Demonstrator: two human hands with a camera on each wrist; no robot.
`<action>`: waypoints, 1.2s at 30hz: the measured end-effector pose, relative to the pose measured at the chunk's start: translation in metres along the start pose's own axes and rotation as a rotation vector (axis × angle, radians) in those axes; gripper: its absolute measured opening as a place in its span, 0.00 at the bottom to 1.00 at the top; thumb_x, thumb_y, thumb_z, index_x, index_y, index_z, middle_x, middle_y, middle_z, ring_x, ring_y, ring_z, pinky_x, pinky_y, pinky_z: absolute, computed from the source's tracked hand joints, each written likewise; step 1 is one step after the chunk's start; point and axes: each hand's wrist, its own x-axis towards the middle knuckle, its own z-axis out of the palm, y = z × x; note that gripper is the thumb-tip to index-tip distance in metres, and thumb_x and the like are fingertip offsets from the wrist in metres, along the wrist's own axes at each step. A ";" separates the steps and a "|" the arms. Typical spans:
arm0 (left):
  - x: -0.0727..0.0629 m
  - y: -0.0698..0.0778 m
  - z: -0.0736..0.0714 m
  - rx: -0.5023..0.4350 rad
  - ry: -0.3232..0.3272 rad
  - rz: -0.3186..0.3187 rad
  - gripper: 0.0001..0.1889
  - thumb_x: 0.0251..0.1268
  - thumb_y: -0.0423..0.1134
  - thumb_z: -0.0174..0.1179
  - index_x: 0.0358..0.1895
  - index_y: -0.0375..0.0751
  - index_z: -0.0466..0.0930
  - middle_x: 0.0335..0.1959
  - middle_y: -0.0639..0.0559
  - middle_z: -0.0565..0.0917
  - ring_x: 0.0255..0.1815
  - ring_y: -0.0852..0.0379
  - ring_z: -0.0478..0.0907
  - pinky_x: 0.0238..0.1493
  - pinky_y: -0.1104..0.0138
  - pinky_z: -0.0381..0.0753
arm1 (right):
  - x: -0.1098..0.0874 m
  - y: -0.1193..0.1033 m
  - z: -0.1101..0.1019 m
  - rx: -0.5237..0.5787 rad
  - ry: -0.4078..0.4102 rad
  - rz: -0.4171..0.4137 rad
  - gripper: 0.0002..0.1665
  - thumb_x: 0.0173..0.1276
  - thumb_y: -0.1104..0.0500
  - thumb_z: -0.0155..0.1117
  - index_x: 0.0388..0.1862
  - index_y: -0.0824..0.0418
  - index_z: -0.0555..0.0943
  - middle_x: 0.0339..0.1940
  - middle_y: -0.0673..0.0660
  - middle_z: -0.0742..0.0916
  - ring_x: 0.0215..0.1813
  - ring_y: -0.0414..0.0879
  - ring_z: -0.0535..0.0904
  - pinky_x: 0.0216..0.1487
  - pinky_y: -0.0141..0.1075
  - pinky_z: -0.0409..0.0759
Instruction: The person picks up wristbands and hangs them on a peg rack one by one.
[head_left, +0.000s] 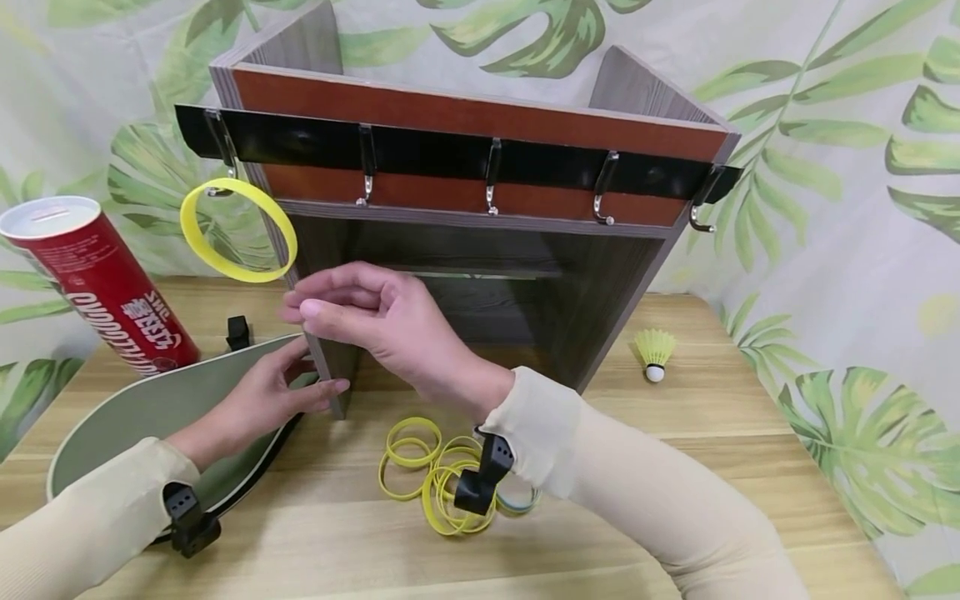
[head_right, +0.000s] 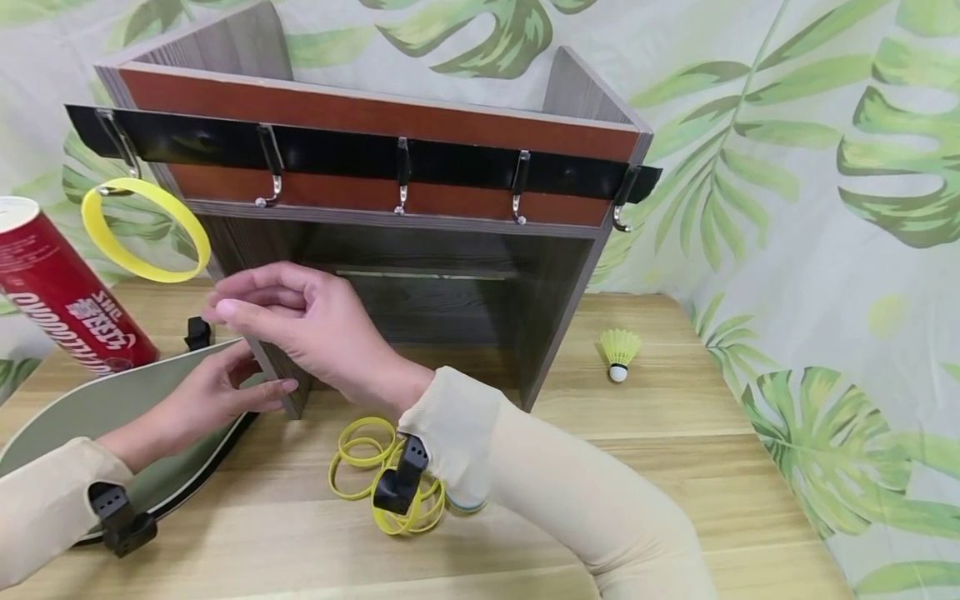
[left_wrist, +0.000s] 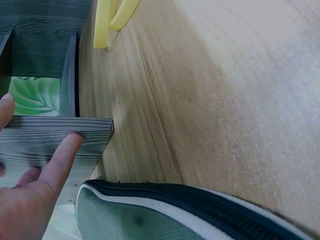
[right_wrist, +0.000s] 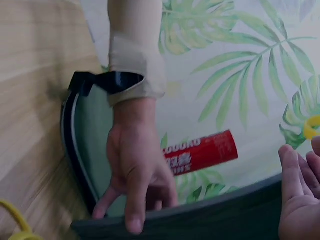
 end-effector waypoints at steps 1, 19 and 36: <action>0.000 -0.001 0.000 -0.006 0.003 0.005 0.30 0.74 0.37 0.66 0.74 0.39 0.67 0.62 0.47 0.79 0.54 0.69 0.80 0.45 0.65 0.93 | -0.001 0.003 -0.003 0.009 -0.003 0.011 0.15 0.78 0.64 0.64 0.60 0.67 0.81 0.60 0.67 0.88 0.59 0.43 0.89 0.67 0.35 0.85; 0.001 0.002 0.001 -0.017 0.009 -0.014 0.31 0.74 0.37 0.66 0.74 0.37 0.65 0.59 0.46 0.78 0.53 0.73 0.80 0.45 0.62 0.93 | -0.011 0.101 -0.073 -0.492 -0.060 0.281 0.09 0.75 0.66 0.65 0.50 0.69 0.84 0.44 0.66 0.90 0.42 0.47 0.88 0.44 0.27 0.86; 0.001 0.000 0.002 -0.028 0.014 -0.006 0.31 0.73 0.38 0.67 0.74 0.38 0.66 0.56 0.52 0.80 0.53 0.70 0.82 0.45 0.61 0.93 | -0.023 0.140 -0.081 -0.828 -0.254 0.378 0.03 0.72 0.65 0.69 0.41 0.64 0.87 0.39 0.58 0.90 0.34 0.33 0.76 0.36 0.21 0.75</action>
